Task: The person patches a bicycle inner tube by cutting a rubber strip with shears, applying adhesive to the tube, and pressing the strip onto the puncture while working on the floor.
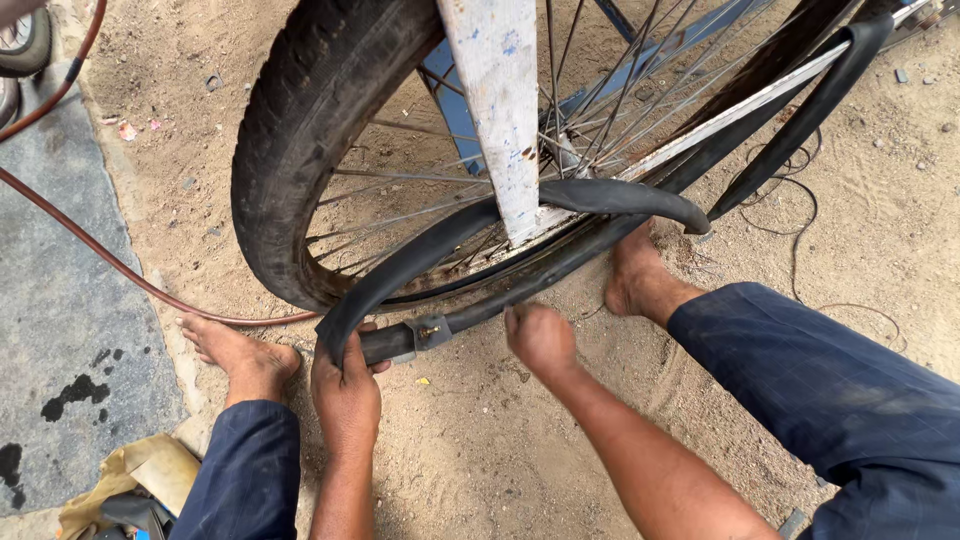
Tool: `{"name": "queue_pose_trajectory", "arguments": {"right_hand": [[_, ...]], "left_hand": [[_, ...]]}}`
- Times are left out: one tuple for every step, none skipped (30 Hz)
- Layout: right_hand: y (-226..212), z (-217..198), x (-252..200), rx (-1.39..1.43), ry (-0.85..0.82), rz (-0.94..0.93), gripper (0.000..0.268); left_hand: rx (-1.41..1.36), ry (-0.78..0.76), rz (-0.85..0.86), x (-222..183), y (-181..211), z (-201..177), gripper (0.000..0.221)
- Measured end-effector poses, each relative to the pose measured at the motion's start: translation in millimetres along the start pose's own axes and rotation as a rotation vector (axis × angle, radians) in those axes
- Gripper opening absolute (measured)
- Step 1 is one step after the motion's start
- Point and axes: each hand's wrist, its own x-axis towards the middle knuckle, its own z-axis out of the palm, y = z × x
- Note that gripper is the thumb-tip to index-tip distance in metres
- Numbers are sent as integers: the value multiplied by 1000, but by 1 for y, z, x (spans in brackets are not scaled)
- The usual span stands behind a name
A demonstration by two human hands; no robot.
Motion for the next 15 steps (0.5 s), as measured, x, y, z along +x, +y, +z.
{"name": "queue_pose_trajectory", "arguments": {"right_hand": [[-2, 15, -5, -94, -126, -14, 33], [-1, 30, -8, -187, -251, -26, 32], [5, 43, -6, -211, -224, -53, 23], [11, 55, -5, -238, -200, -79, 26], [16, 67, -3, -266, -177, -107, 38], [23, 73, 5, -548, -198, -251, 43], [31, 75, 9, -560, -189, -292, 43], [34, 77, 9, -557, -206, -341, 42], [36, 75, 8, -412, -225, -312, 42], [35, 70, 9, -284, -234, -283, 42], [32, 65, 7, -182, -243, -266, 42], [29, 57, 13, -117, -189, -255, 42], [24, 50, 22, -48, -116, -252, 42], [20, 51, 8, 84, -48, -247, 42], [17, 48, 2, -26, -127, -199, 45]], "left_hand": [[8, 5, 19, -1, 2, 0, 37], [18, 6, 38, -2, 3, 1, 37], [28, 7, 58, -1, 5, 2, 37], [-153, -109, -125, -2, 6, 1, 40], [-334, -225, -309, -6, 6, -3, 42], [-517, -342, -496, -7, 6, -4, 45], [-384, -358, -405, -4, 4, 2, 46], [-251, -360, -322, -5, 2, 6, 46], [-117, -363, -239, -7, 1, 6, 48], [-178, -343, -322, -6, 3, 2, 45], [-240, -322, -404, -6, 7, -4, 42], [-306, -313, -468, 2, 14, -4, 40], [-12, -241, -410, 10, 20, -1, 39], [296, -154, -378, 3, 23, -9, 39], [602, -67, -338, -3, 25, -14, 41]]}}
